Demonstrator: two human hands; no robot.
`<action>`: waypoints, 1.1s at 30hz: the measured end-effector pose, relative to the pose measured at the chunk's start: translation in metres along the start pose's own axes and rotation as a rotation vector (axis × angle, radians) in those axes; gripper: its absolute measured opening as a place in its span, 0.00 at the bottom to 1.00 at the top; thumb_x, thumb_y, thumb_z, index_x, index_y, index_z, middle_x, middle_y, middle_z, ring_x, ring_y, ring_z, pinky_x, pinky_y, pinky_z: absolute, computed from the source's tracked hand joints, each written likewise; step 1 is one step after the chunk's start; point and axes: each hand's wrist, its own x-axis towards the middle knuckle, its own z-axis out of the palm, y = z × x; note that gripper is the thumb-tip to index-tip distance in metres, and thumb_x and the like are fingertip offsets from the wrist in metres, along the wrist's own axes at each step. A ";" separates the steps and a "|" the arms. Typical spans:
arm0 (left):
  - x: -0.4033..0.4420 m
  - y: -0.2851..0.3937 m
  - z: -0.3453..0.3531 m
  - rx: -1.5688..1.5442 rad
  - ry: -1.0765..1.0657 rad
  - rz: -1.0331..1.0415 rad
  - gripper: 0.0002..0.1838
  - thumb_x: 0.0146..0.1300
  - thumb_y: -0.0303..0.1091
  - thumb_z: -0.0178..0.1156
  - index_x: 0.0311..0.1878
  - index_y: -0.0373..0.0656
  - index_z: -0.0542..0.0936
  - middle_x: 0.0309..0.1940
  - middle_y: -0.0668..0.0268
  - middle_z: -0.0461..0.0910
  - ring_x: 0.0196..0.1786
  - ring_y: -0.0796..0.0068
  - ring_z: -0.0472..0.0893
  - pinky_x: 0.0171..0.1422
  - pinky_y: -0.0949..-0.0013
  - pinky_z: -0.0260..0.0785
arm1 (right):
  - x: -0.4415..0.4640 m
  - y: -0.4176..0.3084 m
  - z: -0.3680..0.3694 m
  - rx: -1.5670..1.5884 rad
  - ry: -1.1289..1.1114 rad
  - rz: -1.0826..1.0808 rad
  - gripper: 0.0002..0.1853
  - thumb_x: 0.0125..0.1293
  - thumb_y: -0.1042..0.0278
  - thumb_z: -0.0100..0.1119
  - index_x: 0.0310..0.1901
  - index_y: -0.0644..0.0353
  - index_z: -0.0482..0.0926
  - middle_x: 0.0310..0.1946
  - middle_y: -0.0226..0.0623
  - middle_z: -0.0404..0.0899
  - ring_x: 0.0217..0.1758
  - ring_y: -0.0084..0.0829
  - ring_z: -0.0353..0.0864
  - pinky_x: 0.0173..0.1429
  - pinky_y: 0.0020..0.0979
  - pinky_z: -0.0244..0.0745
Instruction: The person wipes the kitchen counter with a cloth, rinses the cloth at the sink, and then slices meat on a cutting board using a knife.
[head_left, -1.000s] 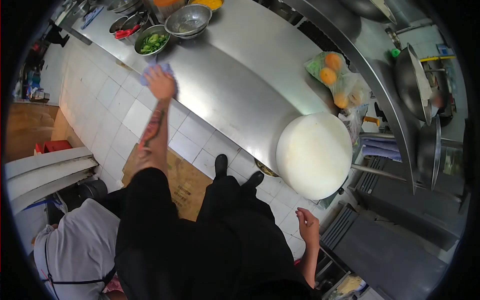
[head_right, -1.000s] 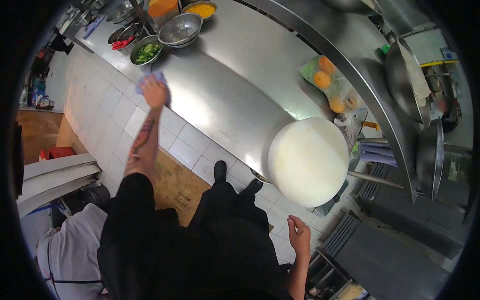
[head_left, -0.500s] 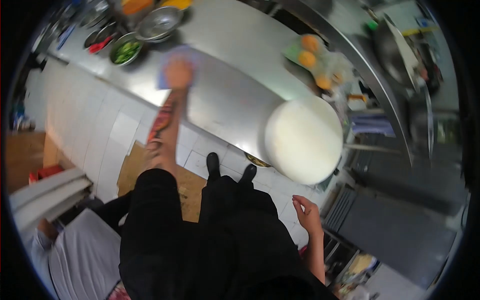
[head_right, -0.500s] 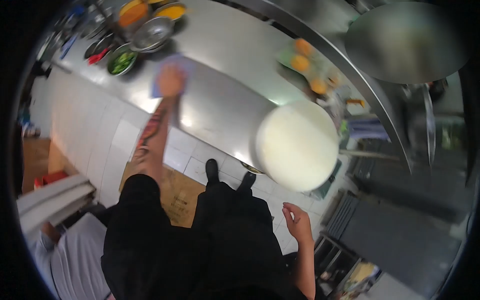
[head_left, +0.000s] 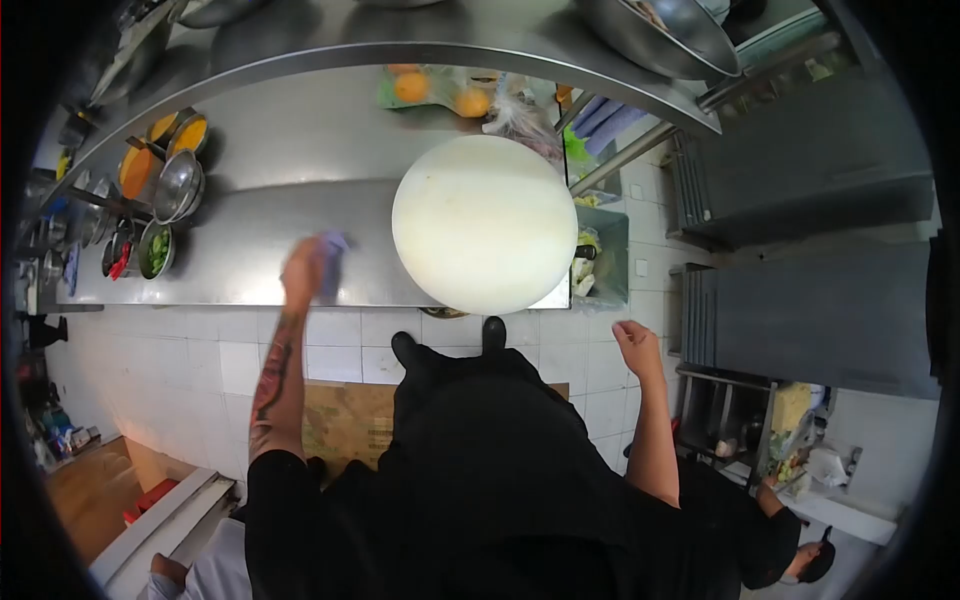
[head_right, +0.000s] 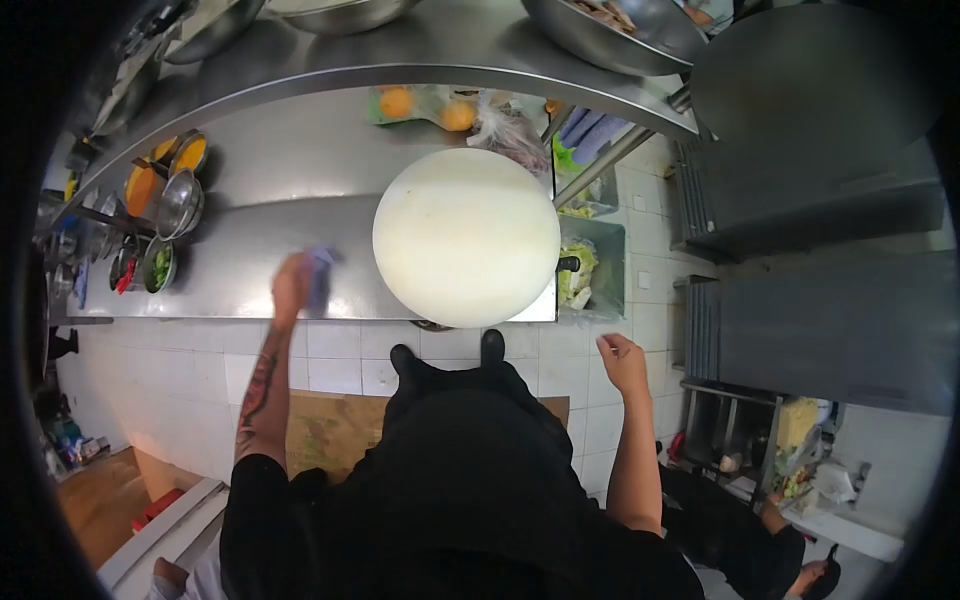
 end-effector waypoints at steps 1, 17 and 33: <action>0.023 0.007 -0.037 0.090 0.106 -0.100 0.12 0.74 0.30 0.62 0.57 0.46 0.87 0.44 0.57 0.88 0.46 0.49 0.87 0.56 0.57 0.80 | 0.012 -0.004 0.004 0.021 -0.004 -0.015 0.20 0.76 0.55 0.65 0.56 0.64 0.87 0.42 0.53 0.91 0.43 0.42 0.93 0.49 0.40 0.86; -0.077 0.062 0.001 0.449 -0.277 -0.590 0.38 0.75 0.53 0.62 0.83 0.48 0.65 0.85 0.49 0.57 0.85 0.36 0.57 0.75 0.21 0.58 | 0.096 0.028 -0.028 0.026 -0.150 -0.184 0.17 0.71 0.55 0.68 0.52 0.59 0.89 0.38 0.47 0.91 0.42 0.51 0.90 0.47 0.46 0.83; 0.189 -0.012 -0.011 0.772 -0.753 -0.419 0.23 0.72 0.52 0.58 0.51 0.41 0.88 0.53 0.48 0.88 0.58 0.45 0.87 0.63 0.48 0.79 | 0.085 -0.028 0.024 0.127 0.201 -0.155 0.27 0.70 0.55 0.67 0.66 0.59 0.79 0.57 0.54 0.85 0.60 0.56 0.84 0.58 0.51 0.82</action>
